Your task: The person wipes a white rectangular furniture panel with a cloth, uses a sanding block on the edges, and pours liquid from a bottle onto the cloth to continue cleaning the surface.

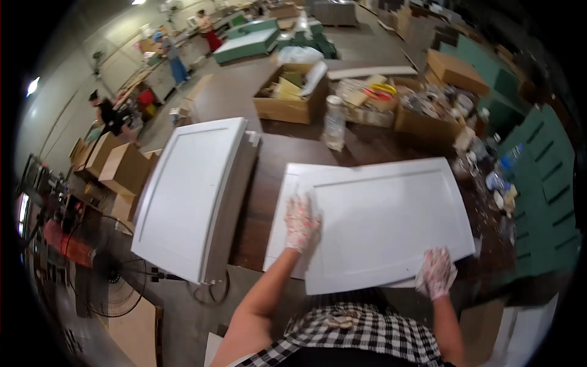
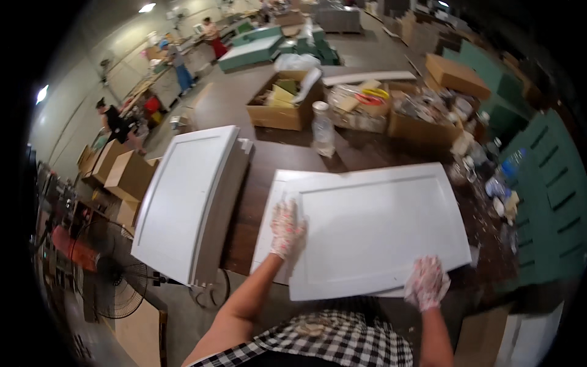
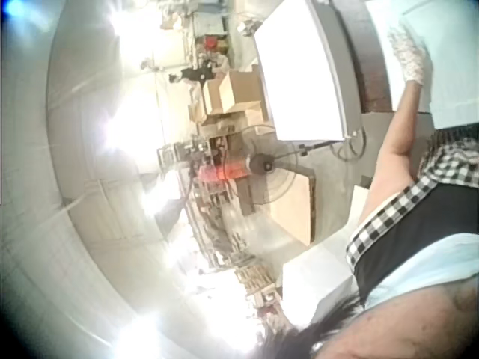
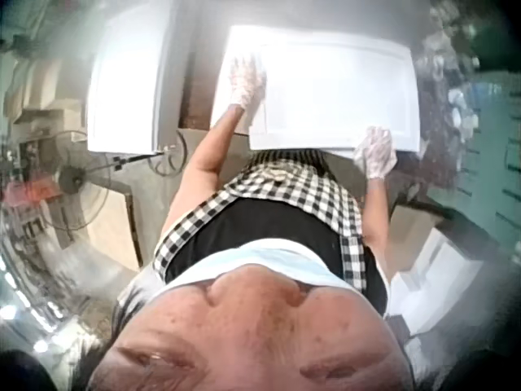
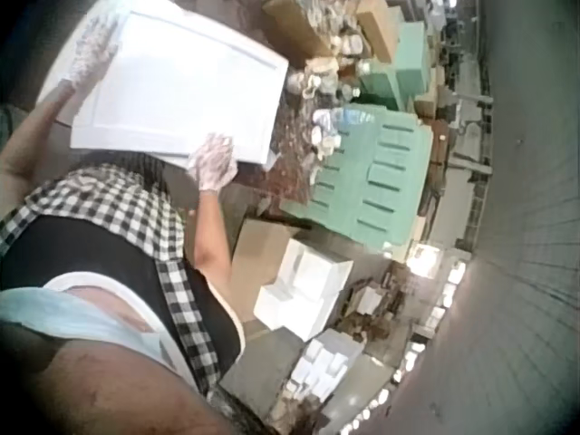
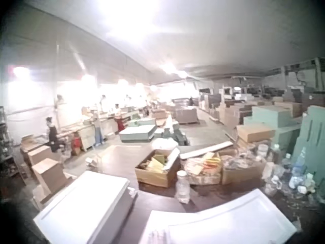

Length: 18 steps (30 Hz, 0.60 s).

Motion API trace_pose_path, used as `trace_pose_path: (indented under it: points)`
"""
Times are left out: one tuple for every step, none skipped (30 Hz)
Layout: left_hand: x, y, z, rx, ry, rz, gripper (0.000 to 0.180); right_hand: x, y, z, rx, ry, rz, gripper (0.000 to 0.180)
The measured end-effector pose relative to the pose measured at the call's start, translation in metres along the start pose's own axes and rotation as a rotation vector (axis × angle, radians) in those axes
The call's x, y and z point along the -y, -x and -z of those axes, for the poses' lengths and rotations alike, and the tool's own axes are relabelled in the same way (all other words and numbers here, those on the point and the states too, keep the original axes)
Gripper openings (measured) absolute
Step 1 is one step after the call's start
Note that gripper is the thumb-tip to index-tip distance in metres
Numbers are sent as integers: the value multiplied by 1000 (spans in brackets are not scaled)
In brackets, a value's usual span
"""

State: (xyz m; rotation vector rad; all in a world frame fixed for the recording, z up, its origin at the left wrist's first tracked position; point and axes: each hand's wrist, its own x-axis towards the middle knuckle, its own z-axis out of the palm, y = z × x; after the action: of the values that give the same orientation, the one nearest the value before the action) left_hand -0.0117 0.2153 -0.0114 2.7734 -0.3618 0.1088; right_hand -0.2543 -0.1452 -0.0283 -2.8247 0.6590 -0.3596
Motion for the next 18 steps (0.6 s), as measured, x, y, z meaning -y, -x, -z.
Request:
trace_pose_path:
  points:
    - [6, -2, -5, -58, -32, -38, 76, -26, -18, 6, -100, 78, 8, 32]
    - [12, -4, -5, -108, -58, -84, 76, -39, -43, 27, -7, -63, -140, 34]
    - [-3, -11, 3, -115, -10, -120, 74, -62, -62, 39, -180, -98, -230, 32]
    - [5, -6, 6, -97, -42, -64, 72, -69, -87, 54, -51, -196, -283, 31]
    - [2, -5, 1, -79, -35, -67, 70, -115, -101, 34, -196, -209, -101, 28]
    - [10, 0, 3, -78, -67, -46, 69, -126, -116, 30, -124, -220, -95, 28]
    - [22, 3, 8, -85, -46, -48, 67, -119, -126, 27, -135, -253, -164, 26]
    - [27, 3, 11, -104, -19, -55, 66, -122, -135, 29, -161, -285, -231, 24]
    - [10, -4, 7, -83, 63, -35, 67, -163, -139, 20, -127, -419, -301, 21]
    - [-5, -10, 3, -61, 140, -12, 67, -202, -134, 9, -98, -560, -366, 18]
    - [-5, -10, 2, -84, 183, -9, 70, -203, -132, 8, 15, -1020, -517, 13]
    - [4, -14, 4, -88, 172, -19, 70, -192, -132, 12, 9, -1034, -520, 13]
    - [15, -15, 6, -98, 262, -3, 70, -176, -134, 23, 121, -1102, -539, 13]
    - [25, -16, 5, -106, 356, 12, 70, -165, -134, 33, 231, -1162, -559, 12]
    - [32, -20, 5, -125, 413, 21, 70, -158, -131, 40, 214, -1262, -501, 12]
    - [5, -25, 9, -108, 424, 11, 70, -158, -127, 55, 202, -1251, -518, 12]
    - [-20, -28, 17, -22, 487, 118, 71, -155, -123, 71, 301, -1402, -555, 13]
    - [-25, -33, 23, 2, 487, 91, 72, -142, -122, 78, 412, -1569, -573, 13]
